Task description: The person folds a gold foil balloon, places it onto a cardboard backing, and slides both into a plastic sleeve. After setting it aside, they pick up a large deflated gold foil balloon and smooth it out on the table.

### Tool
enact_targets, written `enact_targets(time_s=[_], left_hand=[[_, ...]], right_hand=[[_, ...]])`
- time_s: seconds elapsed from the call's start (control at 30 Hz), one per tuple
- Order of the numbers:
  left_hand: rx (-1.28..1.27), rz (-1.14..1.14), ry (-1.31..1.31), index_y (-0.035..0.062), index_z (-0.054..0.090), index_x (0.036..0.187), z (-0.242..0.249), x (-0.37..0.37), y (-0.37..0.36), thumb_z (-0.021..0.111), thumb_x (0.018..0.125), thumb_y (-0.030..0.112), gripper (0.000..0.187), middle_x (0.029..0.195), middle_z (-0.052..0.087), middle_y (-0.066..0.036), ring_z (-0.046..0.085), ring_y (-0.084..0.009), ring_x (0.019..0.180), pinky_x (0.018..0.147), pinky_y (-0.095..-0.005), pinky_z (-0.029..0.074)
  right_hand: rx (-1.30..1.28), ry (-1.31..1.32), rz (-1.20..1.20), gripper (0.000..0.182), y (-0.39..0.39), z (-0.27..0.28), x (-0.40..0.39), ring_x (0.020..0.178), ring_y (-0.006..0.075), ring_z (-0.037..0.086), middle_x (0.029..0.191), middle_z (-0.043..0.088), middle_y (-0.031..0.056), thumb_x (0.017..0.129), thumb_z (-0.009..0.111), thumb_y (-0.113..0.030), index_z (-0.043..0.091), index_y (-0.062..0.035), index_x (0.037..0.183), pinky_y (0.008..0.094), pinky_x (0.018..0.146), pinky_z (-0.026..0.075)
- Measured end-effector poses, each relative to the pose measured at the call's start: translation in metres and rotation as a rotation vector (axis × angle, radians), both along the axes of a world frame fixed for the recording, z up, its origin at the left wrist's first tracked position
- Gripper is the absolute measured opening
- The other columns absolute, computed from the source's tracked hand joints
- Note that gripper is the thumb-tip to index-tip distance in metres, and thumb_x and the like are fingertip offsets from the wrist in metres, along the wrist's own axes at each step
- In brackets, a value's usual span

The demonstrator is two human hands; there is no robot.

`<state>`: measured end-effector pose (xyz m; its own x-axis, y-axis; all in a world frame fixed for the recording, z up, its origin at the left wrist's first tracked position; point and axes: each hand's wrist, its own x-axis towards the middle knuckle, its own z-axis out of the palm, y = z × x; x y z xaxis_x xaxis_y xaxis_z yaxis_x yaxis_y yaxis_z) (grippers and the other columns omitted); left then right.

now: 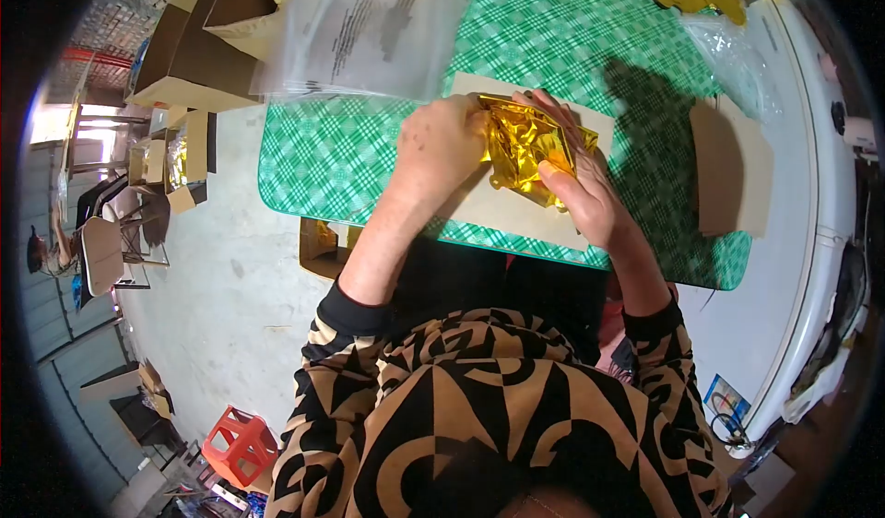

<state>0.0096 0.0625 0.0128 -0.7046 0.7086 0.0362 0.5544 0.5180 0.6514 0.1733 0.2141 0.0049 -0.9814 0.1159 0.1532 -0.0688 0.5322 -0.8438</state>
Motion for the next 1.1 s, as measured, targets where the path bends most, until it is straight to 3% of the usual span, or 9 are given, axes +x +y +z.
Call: enact_targets(time_s=[0.13,0.23,0.43,0.53,0.73,0.83,0.93,1.1], left_hand=[[-0.008,-0.063,-0.137,-0.0018,0.075,0.101,0.006,-0.010,0.000,0.063,0.099,0.022,0.026,0.074,0.071,-0.021,0.072,-0.0297,0.068,0.068,-0.0418,0.055],[-0.091,-0.122,-0.212,-0.0045,0.073,0.093,0.000,-0.023,0.002,0.060,0.101,0.019,0.028,0.062,0.065,-0.012,0.063,-0.0168,0.057,0.059,-0.0361,0.049],[-0.063,-0.178,-0.549,-0.0039,0.071,0.087,0.008,-0.038,0.004,0.059,0.103,0.018,0.030,0.060,0.059,-0.001,0.051,-0.0086,0.049,0.049,-0.0295,0.038],[-0.091,-0.227,-0.526,-0.0033,0.072,0.091,-0.002,-0.046,0.004,0.060,0.103,0.018,0.027,0.059,0.059,-0.001,0.048,-0.0077,0.047,0.047,-0.0278,0.036],[0.012,-0.119,-0.801,-0.0011,0.072,0.091,0.005,-0.046,0.004,0.062,0.103,0.020,0.027,0.055,0.055,0.001,0.043,-0.0057,0.044,0.042,-0.0246,0.028],[0.022,-0.068,-0.902,0.0011,0.071,0.088,0.017,-0.045,0.005,0.062,0.104,0.023,0.029,0.054,0.052,0.001,0.040,-0.0053,0.043,0.040,-0.0250,0.024],[0.036,-0.101,-0.987,0.0030,0.067,0.088,0.015,-0.052,0.004,0.065,0.099,0.031,0.030,0.055,0.050,0.001,0.040,-0.0087,0.046,0.044,-0.0297,0.028],[-0.047,-0.111,-0.816,0.0019,0.071,0.088,0.019,-0.046,0.006,0.065,0.105,0.032,0.035,0.052,0.049,0.002,0.039,-0.0057,0.044,0.042,-0.0263,0.025]], right_hand=[[0.063,0.019,0.018,0.069,-0.001,-0.003,-0.001,0.163,0.0338,0.015,0.172,0.030,0.0131,0.100,0.046,-0.020,0.028,-0.0040,0.166,0.0484,0.132,0.003],[0.134,0.017,0.031,0.071,-0.003,-0.001,-0.002,0.163,0.0333,0.015,0.173,0.029,0.0126,0.100,0.048,-0.020,0.028,-0.0048,0.166,0.0496,0.133,0.002],[0.355,-0.040,0.047,0.072,-0.009,0.002,-0.004,0.163,0.0323,0.014,0.172,0.030,0.0111,0.098,0.053,-0.020,0.031,-0.0061,0.165,0.0534,0.133,0.001],[0.443,-0.080,0.038,0.075,-0.015,0.002,-0.006,0.163,0.0322,0.014,0.172,0.031,0.0100,0.095,0.057,-0.020,0.032,-0.0064,0.164,0.0548,0.133,0.001],[0.613,-0.077,0.051,0.084,-0.020,-0.003,-0.007,0.163,0.0333,0.014,0.171,0.032,0.0092,0.087,0.067,-0.019,0.034,-0.0094,0.164,0.0589,0.132,0.000],[0.652,-0.064,0.050,0.086,-0.021,-0.005,-0.007,0.163,0.0344,0.015,0.171,0.032,0.0096,0.086,0.069,-0.020,0.036,-0.0110,0.164,0.0600,0.131,0.000],[0.671,-0.063,0.050,0.086,-0.021,-0.006,-0.007,0.162,0.0359,0.016,0.170,0.033,0.0106,0.086,0.071,-0.023,0.037,-0.0116,0.164,0.0608,0.131,0.000],[0.652,-0.055,0.050,0.079,-0.023,-0.002,-0.006,0.161,0.0386,0.018,0.170,0.034,0.0124,0.088,0.072,-0.034,0.045,-0.0172,0.161,0.0617,0.130,0.001]])
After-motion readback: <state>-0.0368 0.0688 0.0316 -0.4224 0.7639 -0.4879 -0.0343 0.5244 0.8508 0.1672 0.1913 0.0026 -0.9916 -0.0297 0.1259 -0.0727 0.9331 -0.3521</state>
